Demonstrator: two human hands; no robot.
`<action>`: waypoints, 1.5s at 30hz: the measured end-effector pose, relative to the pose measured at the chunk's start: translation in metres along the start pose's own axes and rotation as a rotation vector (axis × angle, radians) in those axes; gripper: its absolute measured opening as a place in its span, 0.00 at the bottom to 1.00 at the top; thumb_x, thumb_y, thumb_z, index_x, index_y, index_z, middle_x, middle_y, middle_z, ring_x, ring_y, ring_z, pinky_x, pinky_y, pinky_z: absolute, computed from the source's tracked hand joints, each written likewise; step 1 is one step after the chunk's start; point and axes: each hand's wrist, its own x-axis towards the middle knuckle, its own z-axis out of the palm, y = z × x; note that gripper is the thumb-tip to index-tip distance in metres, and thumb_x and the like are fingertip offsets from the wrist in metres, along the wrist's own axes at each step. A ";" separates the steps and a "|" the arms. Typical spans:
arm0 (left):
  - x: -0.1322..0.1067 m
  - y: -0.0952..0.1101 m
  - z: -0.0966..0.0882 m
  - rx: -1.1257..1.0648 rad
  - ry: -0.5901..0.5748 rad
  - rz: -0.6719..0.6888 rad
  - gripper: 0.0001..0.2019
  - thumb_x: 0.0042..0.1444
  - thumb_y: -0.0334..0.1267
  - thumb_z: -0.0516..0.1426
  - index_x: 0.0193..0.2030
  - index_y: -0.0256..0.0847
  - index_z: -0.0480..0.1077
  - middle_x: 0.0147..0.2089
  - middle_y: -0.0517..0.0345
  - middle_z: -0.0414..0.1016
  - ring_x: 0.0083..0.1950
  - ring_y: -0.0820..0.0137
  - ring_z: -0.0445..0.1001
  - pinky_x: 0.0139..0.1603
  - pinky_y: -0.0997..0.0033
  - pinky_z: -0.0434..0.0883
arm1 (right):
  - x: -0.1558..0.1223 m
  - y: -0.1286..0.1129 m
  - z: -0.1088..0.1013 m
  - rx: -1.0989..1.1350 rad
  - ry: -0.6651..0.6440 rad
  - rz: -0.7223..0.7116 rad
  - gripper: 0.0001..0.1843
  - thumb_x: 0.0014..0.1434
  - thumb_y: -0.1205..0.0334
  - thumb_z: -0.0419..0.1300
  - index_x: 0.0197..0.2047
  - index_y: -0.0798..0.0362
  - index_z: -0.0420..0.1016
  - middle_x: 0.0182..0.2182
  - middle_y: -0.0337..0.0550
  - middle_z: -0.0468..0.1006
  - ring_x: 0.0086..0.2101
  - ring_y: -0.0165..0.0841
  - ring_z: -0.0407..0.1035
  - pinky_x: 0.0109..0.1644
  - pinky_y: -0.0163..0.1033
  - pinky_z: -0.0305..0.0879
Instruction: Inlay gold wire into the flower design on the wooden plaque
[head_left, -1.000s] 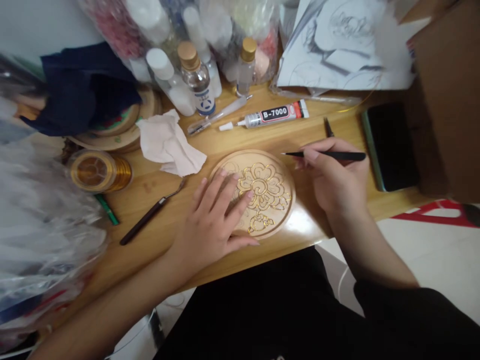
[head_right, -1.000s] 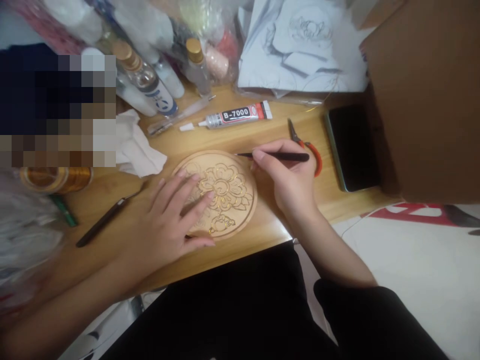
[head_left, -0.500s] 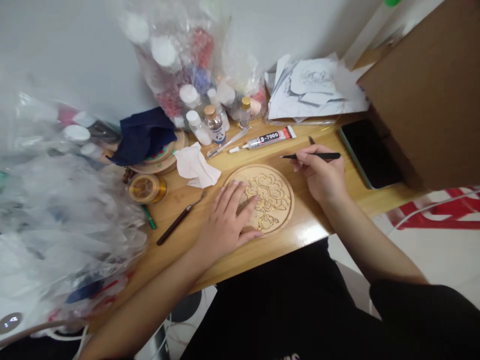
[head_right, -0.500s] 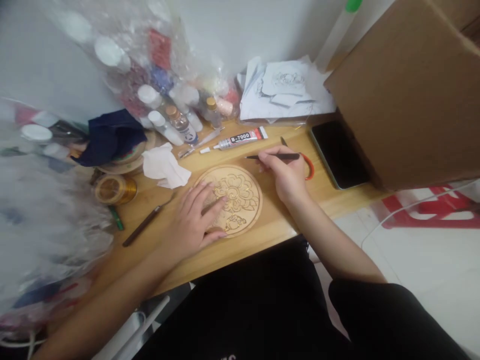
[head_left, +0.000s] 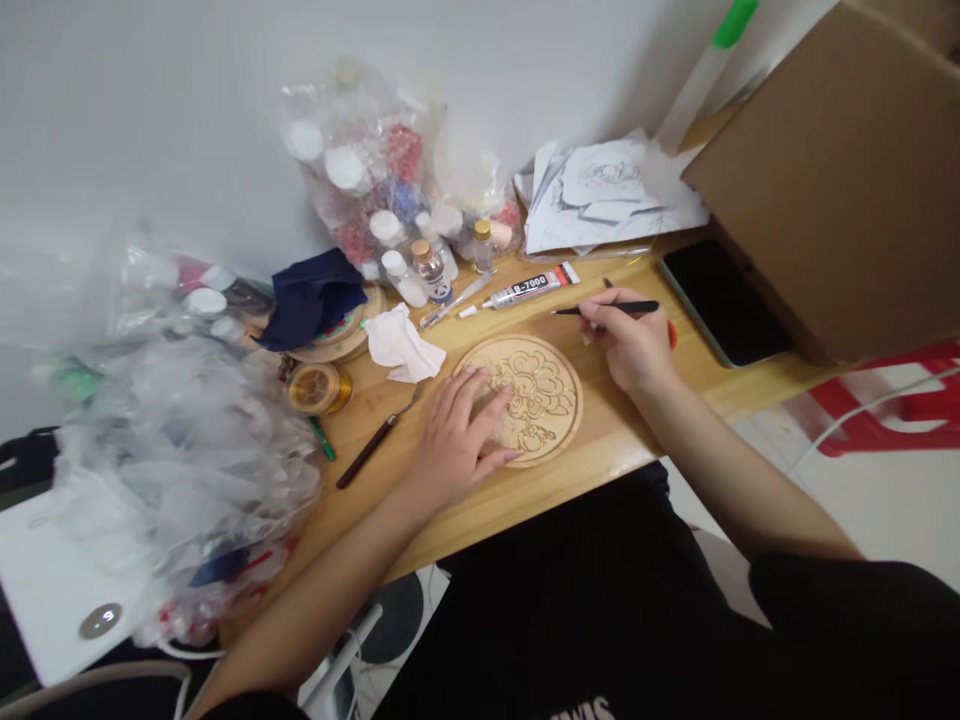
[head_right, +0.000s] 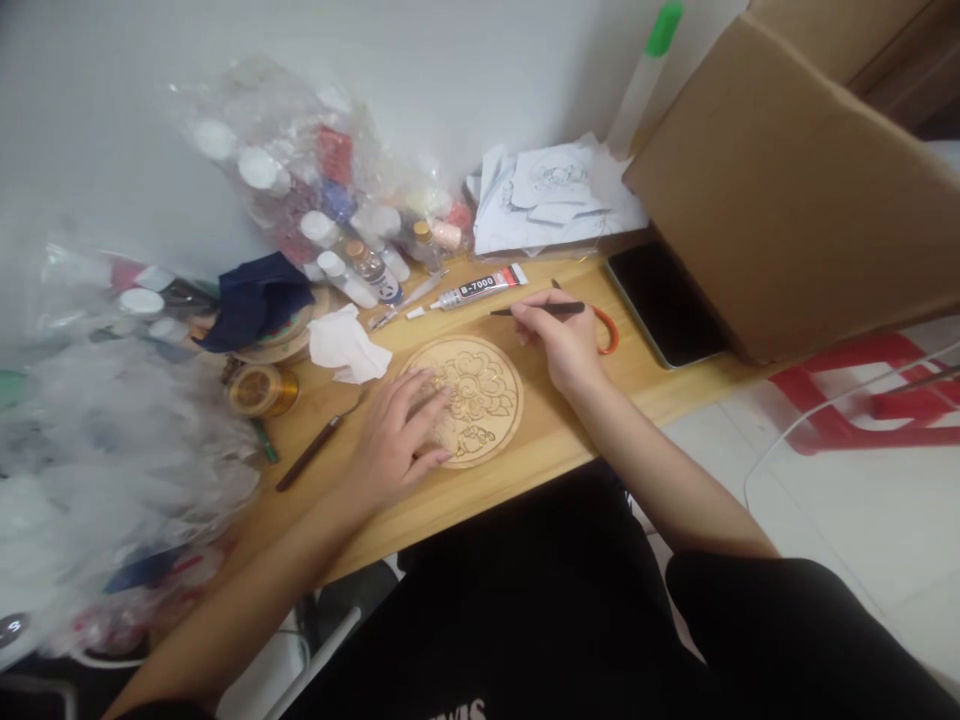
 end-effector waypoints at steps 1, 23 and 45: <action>0.000 -0.001 -0.001 -0.005 0.003 -0.011 0.30 0.68 0.54 0.49 0.70 0.37 0.59 0.69 0.34 0.58 0.72 0.48 0.54 0.68 0.41 0.57 | 0.000 0.000 0.000 0.001 -0.003 0.000 0.05 0.40 0.62 0.67 0.21 0.51 0.74 0.16 0.33 0.71 0.18 0.24 0.62 0.22 0.33 0.57; 0.002 0.003 -0.001 -0.021 -0.037 -0.062 0.27 0.65 0.55 0.53 0.65 0.43 0.67 0.72 0.37 0.52 0.73 0.45 0.51 0.69 0.35 0.52 | -0.005 -0.002 0.007 -0.013 -0.025 -0.014 0.04 0.37 0.64 0.67 0.19 0.51 0.75 0.13 0.34 0.69 0.16 0.24 0.59 0.18 0.32 0.52; -0.001 -0.017 -0.003 -0.421 0.385 -0.187 0.22 0.72 0.43 0.43 0.71 0.49 0.56 0.68 0.49 0.65 0.69 0.61 0.63 0.69 0.50 0.62 | -0.004 0.000 0.003 -0.048 -0.040 -0.046 0.09 0.40 0.60 0.70 0.20 0.51 0.74 0.14 0.34 0.68 0.17 0.24 0.59 0.19 0.34 0.53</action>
